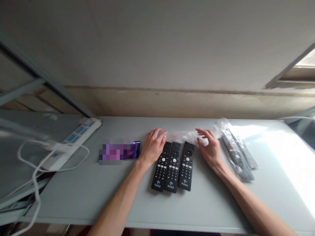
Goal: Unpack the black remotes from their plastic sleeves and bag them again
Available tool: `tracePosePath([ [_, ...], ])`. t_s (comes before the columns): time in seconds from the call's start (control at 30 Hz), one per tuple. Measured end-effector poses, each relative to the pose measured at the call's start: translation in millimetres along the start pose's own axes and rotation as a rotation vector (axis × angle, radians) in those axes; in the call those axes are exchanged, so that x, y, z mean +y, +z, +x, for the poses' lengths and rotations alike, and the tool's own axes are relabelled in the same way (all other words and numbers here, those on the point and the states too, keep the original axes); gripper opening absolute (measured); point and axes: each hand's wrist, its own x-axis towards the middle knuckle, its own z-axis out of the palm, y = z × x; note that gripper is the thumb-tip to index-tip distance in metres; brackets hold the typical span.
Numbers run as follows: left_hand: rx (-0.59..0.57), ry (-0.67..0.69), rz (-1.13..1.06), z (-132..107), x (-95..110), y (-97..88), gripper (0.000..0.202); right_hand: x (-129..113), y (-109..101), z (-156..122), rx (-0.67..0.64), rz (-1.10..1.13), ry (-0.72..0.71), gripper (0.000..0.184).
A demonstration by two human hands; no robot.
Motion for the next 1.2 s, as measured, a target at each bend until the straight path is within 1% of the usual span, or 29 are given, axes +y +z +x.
tracePosePath([
  [0.1, 0.009, -0.027, -0.018, 0, -3, -0.1, 0.038, -3, -3, 1, 0.017, 0.063, -0.026, 0.024],
  [0.23, -0.006, -0.026, -0.019, 0, -3, -0.3, 0.038, -5, -6, 1, 0.049, 0.092, -0.046, 0.017],
  [0.33, -0.006, -0.028, -0.014, 0, -2, 0.2, 0.038, -1, -5, 1, 0.043, 0.090, -0.002, 0.019],
  [0.47, -0.014, -0.035, -0.007, -1, -2, 1.9, 0.040, 5, -2, 0, -0.007, 0.098, 0.084, 0.031],
  [0.57, -0.012, -0.029, -0.007, -2, -3, 2.7, 0.041, 6, -1, 0, -0.029, 0.119, 0.066, 0.027],
  [0.63, -0.004, -0.029, -0.014, -2, -3, 2.5, 0.041, 4, -2, -1, -0.020, 0.137, 0.043, 0.023],
  [0.8, -0.007, -0.051, -0.053, -2, -2, 1.1, 0.043, -7, -5, -1, 0.078, 0.188, 0.026, 0.015],
  [0.87, -0.001, -0.055, -0.085, -1, -1, 1.3, 0.044, -12, -6, -1, 0.093, 0.201, 0.010, 0.013],
  [1.0, 0.051, -0.065, -0.154, -2, -1, 2.8, 0.046, -17, -9, 0, 0.101, 0.188, -0.024, 0.013],
  [1.1, 0.082, -0.075, -0.181, -2, -1, 3.2, 0.046, -13, -10, 2, 0.185, 0.253, 0.003, 0.015],
  [1.2, 0.083, -0.073, -0.188, -2, 1, 2.6, 0.048, -3, -12, 6, 0.271, 0.298, 0.055, 0.020],
])
